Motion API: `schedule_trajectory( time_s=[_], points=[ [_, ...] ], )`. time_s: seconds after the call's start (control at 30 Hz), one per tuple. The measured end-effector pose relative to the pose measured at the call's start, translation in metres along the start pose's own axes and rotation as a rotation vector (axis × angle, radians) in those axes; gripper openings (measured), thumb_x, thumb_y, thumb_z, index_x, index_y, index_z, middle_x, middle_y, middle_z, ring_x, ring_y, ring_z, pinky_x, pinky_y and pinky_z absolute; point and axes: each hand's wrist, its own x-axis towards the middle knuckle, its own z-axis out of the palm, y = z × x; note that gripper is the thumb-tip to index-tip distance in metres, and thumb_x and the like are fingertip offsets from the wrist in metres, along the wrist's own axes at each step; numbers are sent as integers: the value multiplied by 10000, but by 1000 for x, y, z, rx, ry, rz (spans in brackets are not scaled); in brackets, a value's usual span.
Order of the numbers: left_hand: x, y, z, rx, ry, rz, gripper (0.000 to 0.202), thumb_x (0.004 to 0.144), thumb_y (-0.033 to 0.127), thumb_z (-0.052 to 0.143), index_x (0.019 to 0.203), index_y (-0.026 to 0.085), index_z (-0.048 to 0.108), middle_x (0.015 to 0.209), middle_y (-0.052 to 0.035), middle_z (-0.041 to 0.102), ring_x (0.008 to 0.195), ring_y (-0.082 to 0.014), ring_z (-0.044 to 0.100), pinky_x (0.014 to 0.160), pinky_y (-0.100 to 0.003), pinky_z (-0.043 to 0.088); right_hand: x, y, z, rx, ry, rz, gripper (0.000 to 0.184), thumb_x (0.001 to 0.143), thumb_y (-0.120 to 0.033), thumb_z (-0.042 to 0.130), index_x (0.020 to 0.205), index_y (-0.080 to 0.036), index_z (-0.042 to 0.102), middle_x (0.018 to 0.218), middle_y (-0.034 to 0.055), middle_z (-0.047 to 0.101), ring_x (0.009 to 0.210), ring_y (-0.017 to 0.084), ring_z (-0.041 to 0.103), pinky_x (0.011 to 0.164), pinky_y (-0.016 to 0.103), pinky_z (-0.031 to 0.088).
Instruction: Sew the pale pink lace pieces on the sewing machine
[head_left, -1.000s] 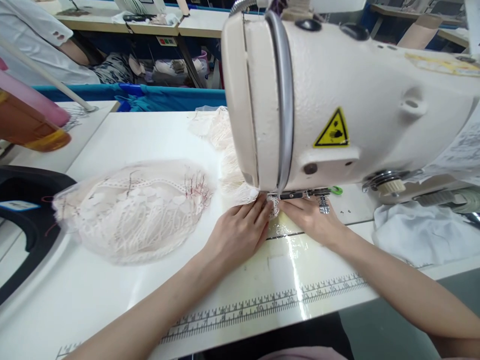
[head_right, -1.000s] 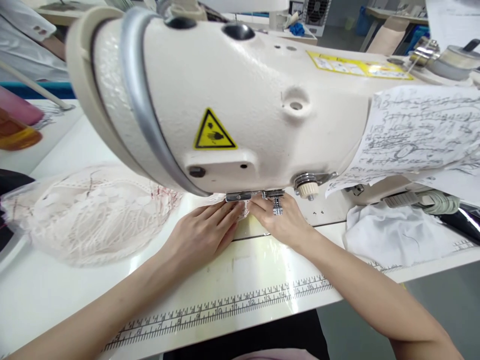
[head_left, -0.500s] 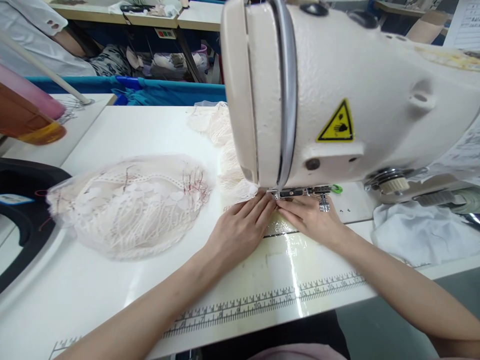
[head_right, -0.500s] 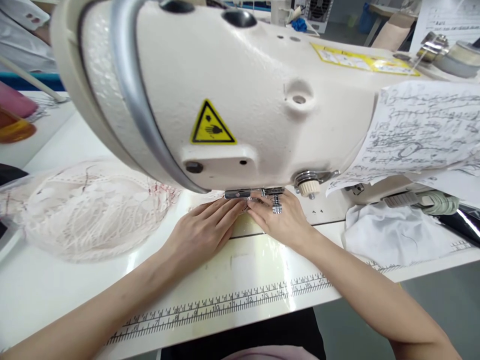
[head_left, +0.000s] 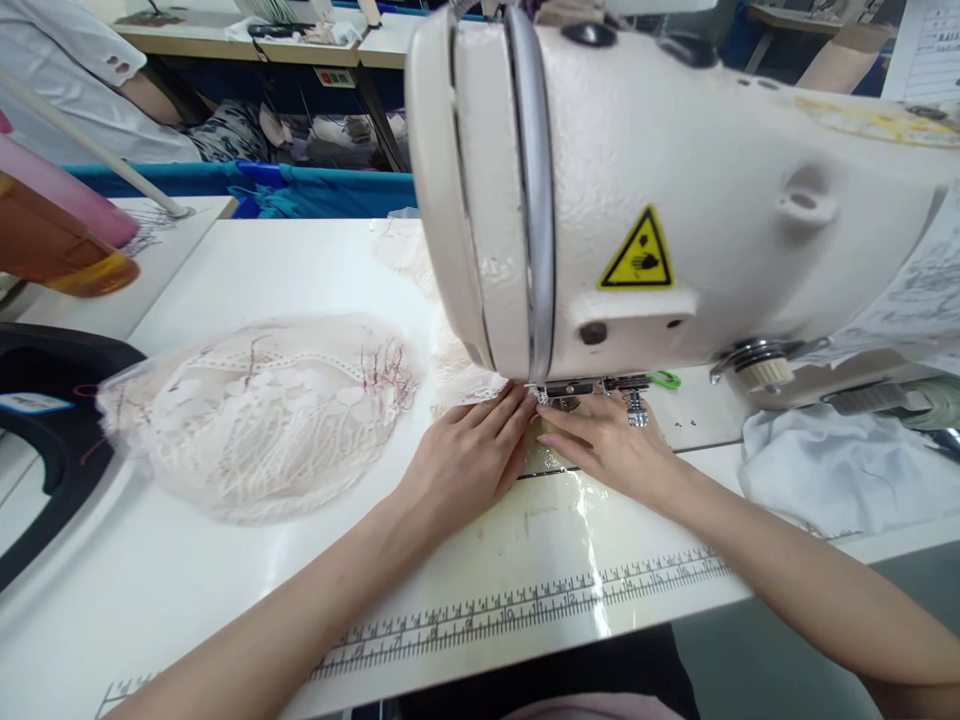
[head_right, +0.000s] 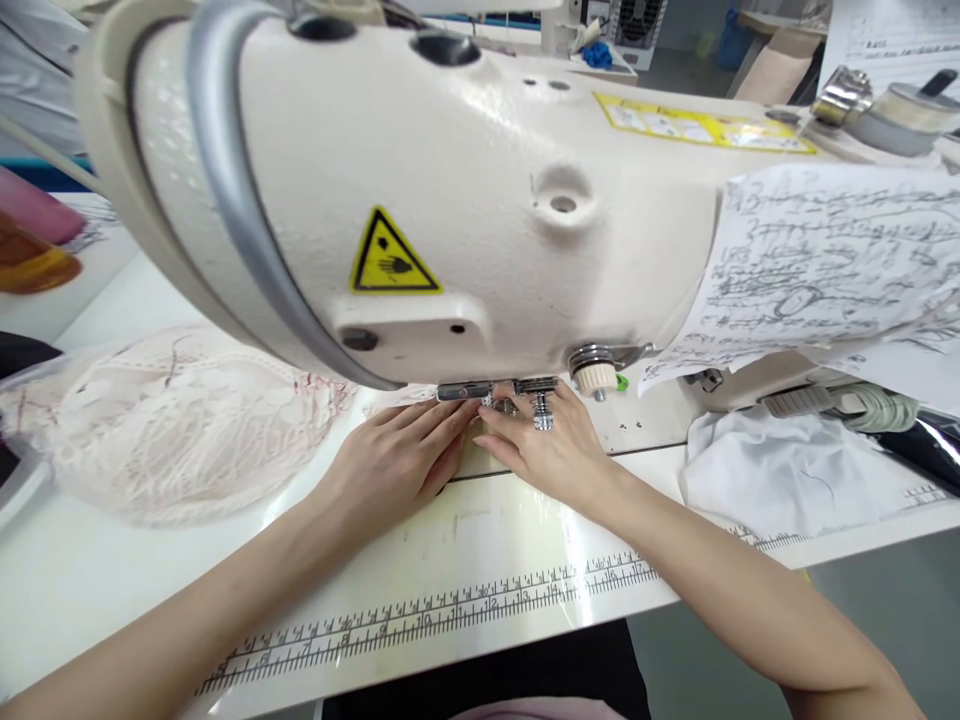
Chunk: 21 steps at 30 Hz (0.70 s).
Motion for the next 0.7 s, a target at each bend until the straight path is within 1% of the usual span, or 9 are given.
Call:
schedule_trajectory(
  time_s=[0.2, 0.33, 0.5, 0.6, 0.7],
  points=[
    [-1, 0, 1, 18, -33, -25, 363, 944, 242, 443, 1206, 58, 616, 1241, -136, 642, 1052, -248, 668, 771, -344, 561, 0, -1, 5, 7, 15, 5, 363, 967, -467, 419, 1167, -288, 664, 977, 56, 699, 797, 205, 637, 843, 402, 458],
    [0, 1, 1, 18, -54, -34, 377, 942, 250, 432, 1209, 53, 611, 1256, -147, 631, 1074, -257, 657, 785, -356, 557, 0, -4, 7, -19, 35, 11, 364, 962, -466, 432, 1172, -277, 661, 920, 57, 699, 808, 223, 642, 829, 411, 469],
    [1, 1, 1, 29, -72, -32, 388, 936, 258, 433, 1212, 50, 610, 1274, -155, 618, 1077, -264, 654, 790, -364, 554, 2, -6, 6, -80, 52, -3, 360, 959, -447, 448, 1168, -247, 664, 868, 53, 696, 791, 227, 646, 812, 411, 481],
    [1, 1, 1, 24, -72, -34, 390, 930, 255, 440, 1210, 42, 609, 1271, -166, 619, 1079, -274, 652, 789, -372, 552, 3, -8, 4, -104, 63, -22, 372, 968, -433, 434, 1174, -221, 660, 898, 70, 696, 837, 230, 645, 824, 406, 477],
    [0, 1, 0, 10, -75, -40, 391, 923, 253, 451, 1212, 44, 609, 1270, -169, 619, 1082, -278, 650, 793, -373, 551, 3, -8, 3, -109, 41, -32, 364, 972, -424, 431, 1179, -225, 655, 971, 85, 696, 900, 229, 636, 841, 392, 462]
  ],
)
